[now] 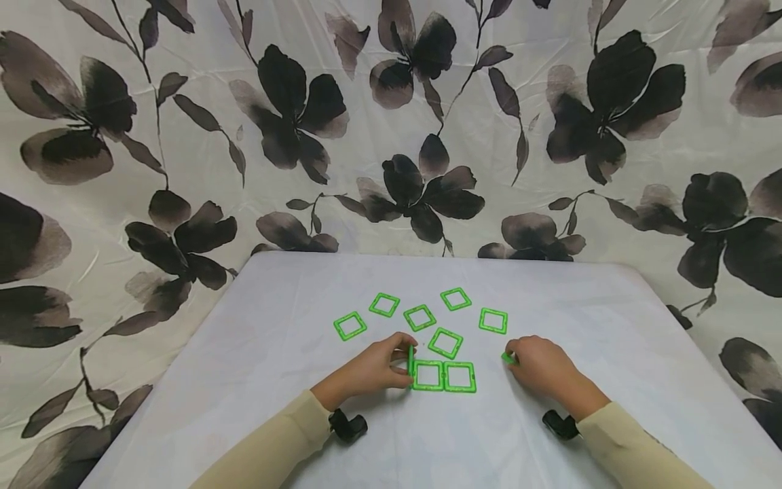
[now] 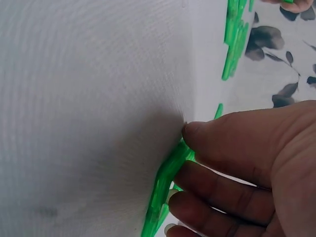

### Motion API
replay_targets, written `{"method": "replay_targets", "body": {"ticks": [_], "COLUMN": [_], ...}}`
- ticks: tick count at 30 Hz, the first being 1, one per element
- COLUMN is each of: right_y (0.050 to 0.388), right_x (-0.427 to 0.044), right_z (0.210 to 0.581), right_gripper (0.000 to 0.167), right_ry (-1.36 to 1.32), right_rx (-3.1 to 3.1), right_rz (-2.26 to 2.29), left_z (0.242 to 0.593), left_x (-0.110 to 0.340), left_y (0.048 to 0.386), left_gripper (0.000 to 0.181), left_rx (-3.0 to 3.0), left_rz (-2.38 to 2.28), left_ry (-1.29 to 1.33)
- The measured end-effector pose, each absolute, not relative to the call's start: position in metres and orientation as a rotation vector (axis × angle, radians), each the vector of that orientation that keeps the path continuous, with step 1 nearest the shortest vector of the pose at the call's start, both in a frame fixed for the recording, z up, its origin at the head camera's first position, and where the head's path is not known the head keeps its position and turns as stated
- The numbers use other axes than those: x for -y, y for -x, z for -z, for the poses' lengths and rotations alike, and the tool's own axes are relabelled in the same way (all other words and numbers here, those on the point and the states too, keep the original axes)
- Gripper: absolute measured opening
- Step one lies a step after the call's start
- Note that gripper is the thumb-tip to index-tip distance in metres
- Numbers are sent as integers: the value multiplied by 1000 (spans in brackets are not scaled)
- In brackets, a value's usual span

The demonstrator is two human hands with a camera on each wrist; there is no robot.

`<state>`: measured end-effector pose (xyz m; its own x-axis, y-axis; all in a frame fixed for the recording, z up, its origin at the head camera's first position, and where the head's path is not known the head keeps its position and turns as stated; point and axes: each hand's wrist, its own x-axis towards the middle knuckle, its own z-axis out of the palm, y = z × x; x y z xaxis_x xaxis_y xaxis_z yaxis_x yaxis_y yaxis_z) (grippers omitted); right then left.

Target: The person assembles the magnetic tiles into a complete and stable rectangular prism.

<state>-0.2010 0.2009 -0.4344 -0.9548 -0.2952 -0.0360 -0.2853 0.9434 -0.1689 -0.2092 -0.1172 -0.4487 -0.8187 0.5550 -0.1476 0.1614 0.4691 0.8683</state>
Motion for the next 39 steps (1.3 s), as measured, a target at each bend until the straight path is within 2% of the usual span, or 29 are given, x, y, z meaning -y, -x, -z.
{"method": "replay_targets", "body": {"ticks": [7,23,39], "right_y": [202,200,195], "right_x": [-200,-197,-195], "right_z": [437,439,432], "right_gripper": [18,25,26], "right_ry": [448,447,611], "right_rx": [-3055,-3089,-3250], "right_rz": [281,265,175], "left_z": [448,448,446], "left_x": [117,116,117], "left_y": [210,209,207], "left_gripper": [61,67,61], "left_rx": [-2312,-2302,-2342], "left_rz": [-1301,-1307,-1279], "left_ry": [-609,-605,-626]}}
